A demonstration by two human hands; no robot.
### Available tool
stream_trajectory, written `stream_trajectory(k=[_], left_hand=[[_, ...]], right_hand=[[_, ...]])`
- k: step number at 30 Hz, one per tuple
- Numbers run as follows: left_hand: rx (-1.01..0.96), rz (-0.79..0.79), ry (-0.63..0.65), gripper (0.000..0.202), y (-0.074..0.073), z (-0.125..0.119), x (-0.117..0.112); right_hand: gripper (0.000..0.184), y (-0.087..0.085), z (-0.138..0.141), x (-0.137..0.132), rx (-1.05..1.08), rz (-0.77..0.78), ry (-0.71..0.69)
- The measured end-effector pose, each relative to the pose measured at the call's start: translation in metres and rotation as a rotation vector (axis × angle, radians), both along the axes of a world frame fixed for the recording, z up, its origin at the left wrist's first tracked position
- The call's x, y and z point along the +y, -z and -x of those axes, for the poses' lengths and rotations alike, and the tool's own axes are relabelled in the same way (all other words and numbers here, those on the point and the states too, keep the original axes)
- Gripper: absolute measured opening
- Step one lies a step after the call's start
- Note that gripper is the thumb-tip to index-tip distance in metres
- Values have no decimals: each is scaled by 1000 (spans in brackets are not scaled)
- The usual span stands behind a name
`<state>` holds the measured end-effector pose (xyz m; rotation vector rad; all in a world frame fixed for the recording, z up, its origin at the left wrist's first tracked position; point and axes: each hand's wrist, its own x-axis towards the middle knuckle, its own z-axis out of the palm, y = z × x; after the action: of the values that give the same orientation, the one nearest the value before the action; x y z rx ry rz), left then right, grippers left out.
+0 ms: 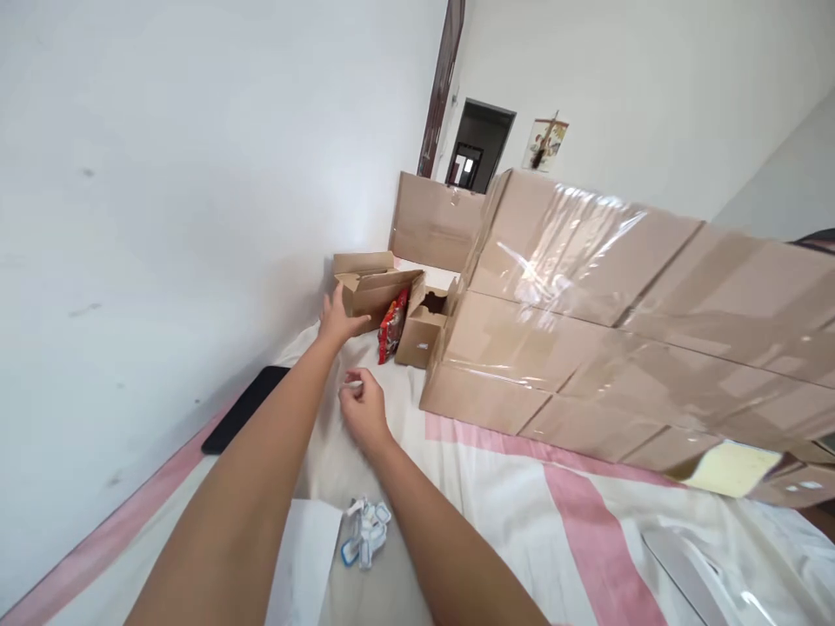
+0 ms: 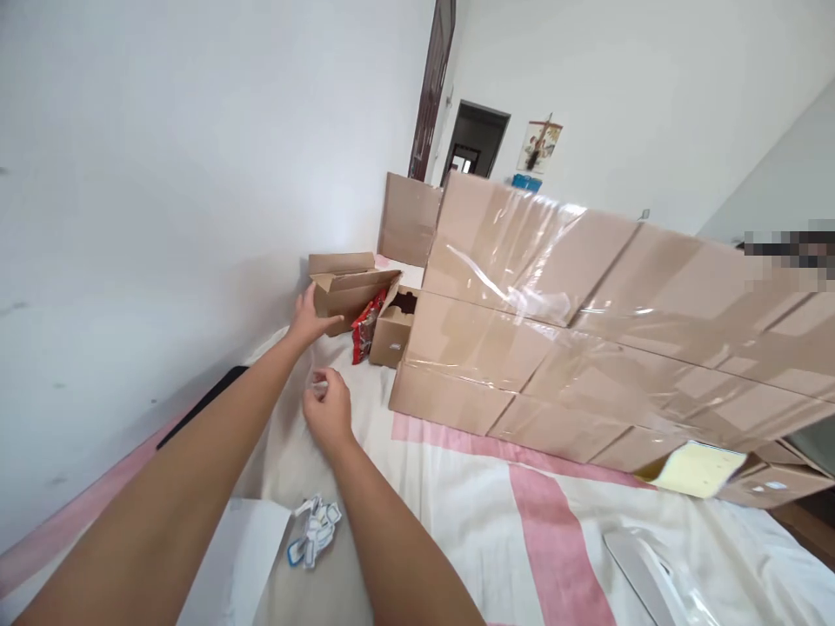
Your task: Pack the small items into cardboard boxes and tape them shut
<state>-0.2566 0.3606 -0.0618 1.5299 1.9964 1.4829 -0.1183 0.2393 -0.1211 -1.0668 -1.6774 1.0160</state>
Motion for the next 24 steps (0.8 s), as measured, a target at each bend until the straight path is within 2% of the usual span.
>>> stream_trajectory(k=[2, 6, 9, 12, 15, 17, 18, 20, 22, 24], left_hand=[[-18, 11, -11, 102, 4, 4, 14], [-7, 6, -42, 60, 3, -4, 26], [34, 2, -81, 34, -9, -21, 22], [101, -41, -140, 22, -27, -29, 0], [199, -115, -192, 19, -47, -20, -51], [279, -156, -201, 21, -58, -11, -103], [362, -215, -195, 24, -63, -7, -134], [434, -230, -201, 26, -71, -4, -196], [462, -142, -196, 26, -75, -3, -251], [425, 36, -164, 25, -75, 2, -290]], right_hand=[[30, 13, 0, 0, 36, 34, -9], [24, 14, -2, 2, 192, 135, -23], [23, 8, -4, 1, 318, 199, -42], [25, 4, -5, 0, 399, 217, -54], [36, 3, -8, 0, 470, 212, -36], [58, 1, -10, 1, 519, 209, -28], [71, 0, -11, 2, 541, 203, -33], [96, -2, -14, 5, 580, 184, -52], [108, -6, -18, 11, 623, 203, -127], [106, -9, -22, 16, 645, 280, -295]])
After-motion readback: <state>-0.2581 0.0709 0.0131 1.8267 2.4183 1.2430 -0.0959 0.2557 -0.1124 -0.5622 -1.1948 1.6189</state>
